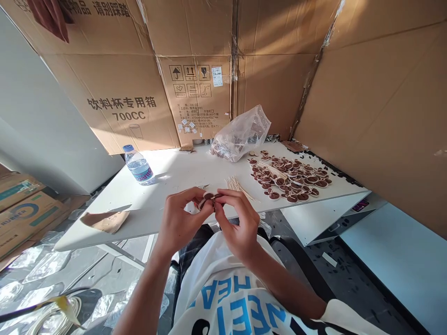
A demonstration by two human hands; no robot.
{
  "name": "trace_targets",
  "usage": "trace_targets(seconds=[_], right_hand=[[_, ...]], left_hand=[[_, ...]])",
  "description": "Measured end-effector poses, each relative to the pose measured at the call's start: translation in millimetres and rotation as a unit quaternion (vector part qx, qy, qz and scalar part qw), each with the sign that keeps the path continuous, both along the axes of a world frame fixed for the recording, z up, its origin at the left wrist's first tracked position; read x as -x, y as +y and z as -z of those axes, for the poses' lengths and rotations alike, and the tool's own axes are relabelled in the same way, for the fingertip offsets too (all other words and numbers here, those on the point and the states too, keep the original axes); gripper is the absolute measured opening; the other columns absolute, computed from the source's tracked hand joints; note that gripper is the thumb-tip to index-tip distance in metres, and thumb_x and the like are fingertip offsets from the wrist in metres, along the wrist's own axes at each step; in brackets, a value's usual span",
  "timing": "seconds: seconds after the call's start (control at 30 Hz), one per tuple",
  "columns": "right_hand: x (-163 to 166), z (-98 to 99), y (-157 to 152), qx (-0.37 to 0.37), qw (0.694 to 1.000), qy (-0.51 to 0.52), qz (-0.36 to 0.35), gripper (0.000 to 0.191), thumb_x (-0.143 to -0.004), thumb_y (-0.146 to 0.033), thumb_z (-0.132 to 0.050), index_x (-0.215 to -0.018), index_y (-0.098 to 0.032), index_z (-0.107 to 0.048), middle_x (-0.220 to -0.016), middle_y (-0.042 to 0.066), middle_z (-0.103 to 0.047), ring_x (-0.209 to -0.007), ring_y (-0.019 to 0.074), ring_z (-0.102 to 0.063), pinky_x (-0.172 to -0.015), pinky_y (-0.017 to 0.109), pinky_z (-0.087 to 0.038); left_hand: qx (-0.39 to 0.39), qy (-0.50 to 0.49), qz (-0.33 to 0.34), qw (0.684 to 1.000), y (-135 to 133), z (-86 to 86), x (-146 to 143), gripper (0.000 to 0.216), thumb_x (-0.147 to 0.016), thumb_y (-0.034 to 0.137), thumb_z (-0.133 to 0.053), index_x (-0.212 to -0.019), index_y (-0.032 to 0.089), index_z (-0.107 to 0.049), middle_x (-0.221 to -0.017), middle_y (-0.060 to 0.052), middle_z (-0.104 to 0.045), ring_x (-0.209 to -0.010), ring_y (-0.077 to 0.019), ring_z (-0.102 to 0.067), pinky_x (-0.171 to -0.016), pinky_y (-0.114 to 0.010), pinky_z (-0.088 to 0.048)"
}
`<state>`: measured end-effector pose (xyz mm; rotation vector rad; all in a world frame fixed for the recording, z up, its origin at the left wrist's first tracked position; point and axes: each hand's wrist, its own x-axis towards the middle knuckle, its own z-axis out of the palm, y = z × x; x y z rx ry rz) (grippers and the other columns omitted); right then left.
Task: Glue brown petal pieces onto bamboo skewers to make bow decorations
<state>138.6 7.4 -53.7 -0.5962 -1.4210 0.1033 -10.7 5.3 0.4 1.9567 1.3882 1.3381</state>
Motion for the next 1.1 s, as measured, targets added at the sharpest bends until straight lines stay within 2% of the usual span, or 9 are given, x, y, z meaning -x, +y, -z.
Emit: trace_targets(seconds=[0.23,0.47,0.73,0.97,1.1], right_hand=[[-1.7,0.4,2.0,-0.002,1.0,0.0,0.013,0.022,-0.102,-0.005,-0.068,-0.115,-0.022,-0.074,-0.114,0.012,-0.081,-0.108,0.024,-0.08,-0.097,0.041,-0.068],[-1.3,1.4,2.6,0.003,1.0,-0.012,0.01,0.022,-0.102,-0.004,-0.067,-0.113,-0.022,-0.074,-0.111,0.012,-0.08,-0.108,0.0239,-0.08,-0.097,0.042,-0.068],[-1.0,0.5,2.2,0.003,1.0,-0.004,-0.001,0.022,-0.102,-0.003,-0.067,-0.113,-0.021,-0.074,-0.112,0.013,-0.08,-0.108,0.0237,-0.079,-0.098,0.04,-0.068],[-2.7,0.7,3.4,0.01,1.0,0.008,0.007,0.02,-0.102,-0.004,-0.066,-0.112,-0.021,-0.074,-0.113,0.012,-0.08,-0.109,0.0233,-0.079,-0.099,0.039,-0.067],[-2.7,0.1,3.2,0.009,1.0,0.013,0.007,0.02,-0.102,-0.005,-0.066,-0.113,-0.021,-0.074,-0.112,0.012,-0.08,-0.109,0.0232,-0.079,-0.099,0.04,-0.067]], left_hand=[[-0.003,0.02,0.019,1.0,1.9,-0.9,0.7,0.012,-0.088,0.029,-0.069,-0.084,0.019,-0.075,-0.075,0.002,-0.07,-0.074,-0.0156,-0.058,-0.078,-0.029,-0.051],[-0.033,0.067,-0.006,0.997,1.2,-1.7,1.3,0.01,-0.086,0.027,-0.068,-0.082,0.021,-0.075,-0.072,0.004,-0.069,-0.072,-0.0141,-0.058,-0.075,-0.027,-0.05],[-0.014,0.032,-0.012,0.999,0.9,-1.0,-0.1,0.013,-0.085,0.029,-0.067,-0.078,0.021,-0.075,-0.07,0.004,-0.066,-0.069,-0.0138,-0.058,-0.07,-0.026,-0.049],[0.019,0.034,0.033,0.999,4.4,-2.6,5.5,0.016,-0.089,0.035,-0.072,-0.085,0.021,-0.079,-0.076,0.001,-0.073,-0.074,-0.0165,-0.062,-0.076,-0.028,-0.052],[0.007,0.035,0.034,0.999,4.5,-3.8,5.0,0.015,-0.089,0.034,-0.072,-0.085,0.021,-0.078,-0.077,0.002,-0.073,-0.074,-0.0163,-0.062,-0.076,-0.028,-0.052]])
